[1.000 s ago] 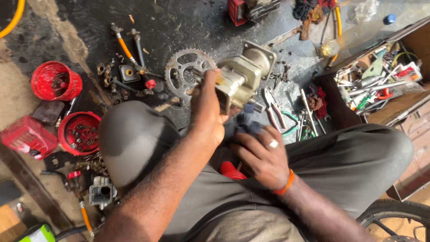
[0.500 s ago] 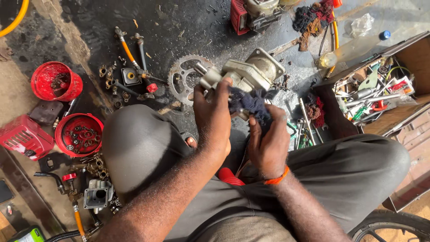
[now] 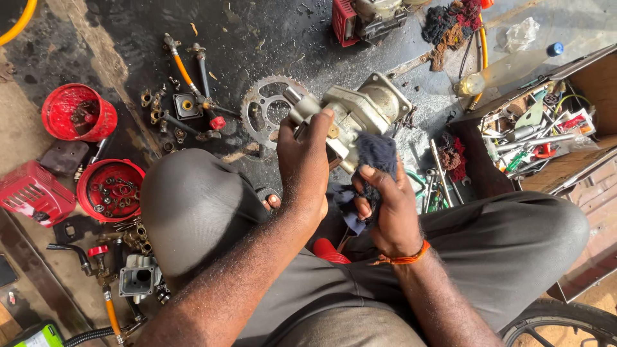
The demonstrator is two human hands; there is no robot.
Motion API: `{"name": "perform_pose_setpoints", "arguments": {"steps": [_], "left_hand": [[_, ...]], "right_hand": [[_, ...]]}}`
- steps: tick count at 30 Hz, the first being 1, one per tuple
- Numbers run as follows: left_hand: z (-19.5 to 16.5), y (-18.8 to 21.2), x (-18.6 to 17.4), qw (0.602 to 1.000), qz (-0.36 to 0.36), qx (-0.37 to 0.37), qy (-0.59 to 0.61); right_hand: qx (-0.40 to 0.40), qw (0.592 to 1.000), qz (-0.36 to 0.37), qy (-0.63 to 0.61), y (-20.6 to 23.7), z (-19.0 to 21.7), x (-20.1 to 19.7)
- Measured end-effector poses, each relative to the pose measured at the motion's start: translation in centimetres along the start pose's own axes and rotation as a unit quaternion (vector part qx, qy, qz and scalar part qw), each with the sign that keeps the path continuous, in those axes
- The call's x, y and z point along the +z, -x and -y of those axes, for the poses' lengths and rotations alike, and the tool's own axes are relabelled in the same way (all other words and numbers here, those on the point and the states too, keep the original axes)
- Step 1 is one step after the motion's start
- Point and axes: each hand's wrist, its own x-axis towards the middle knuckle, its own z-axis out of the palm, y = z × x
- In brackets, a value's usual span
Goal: The person sits on the workshop floor cleaning a metal gearbox housing. They wipe the part with a dark rag, rinse it under a hose, continue wiping its surfaces, and finally pour water over it from a plastic bottle.
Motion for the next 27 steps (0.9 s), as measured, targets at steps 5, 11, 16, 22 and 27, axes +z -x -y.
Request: {"name": "perform_pose_setpoints", "arguments": {"steps": [5,11,16,22,27], "left_hand": [[-0.7,0.3,0.1,0.999,0.021,-0.009,-0.028],[-0.6,0.4,0.1,0.999,0.017,-0.039,-0.023],[-0.1,-0.2,-0.1,0.999,0.043,0.006,-0.009],[0.8,0.1,-0.6,0.998,0.049,-0.013,0.021],[0.9,-0.3,-0.7,0.996,-0.014,-0.078,0.03]], "right_hand": [[0.169,0.899,0.196,-0.354,0.0,0.0,-0.8],[-0.248,0.939,0.064,0.232,1.3,0.8,-0.1],[-0.19,0.965,0.047,0.172,1.4,0.9,0.3],[0.097,0.972,0.073,-0.2,1.2,0.6,0.0],[-0.109,0.979,-0.054,0.166,1.4,0.3,0.9]]}}
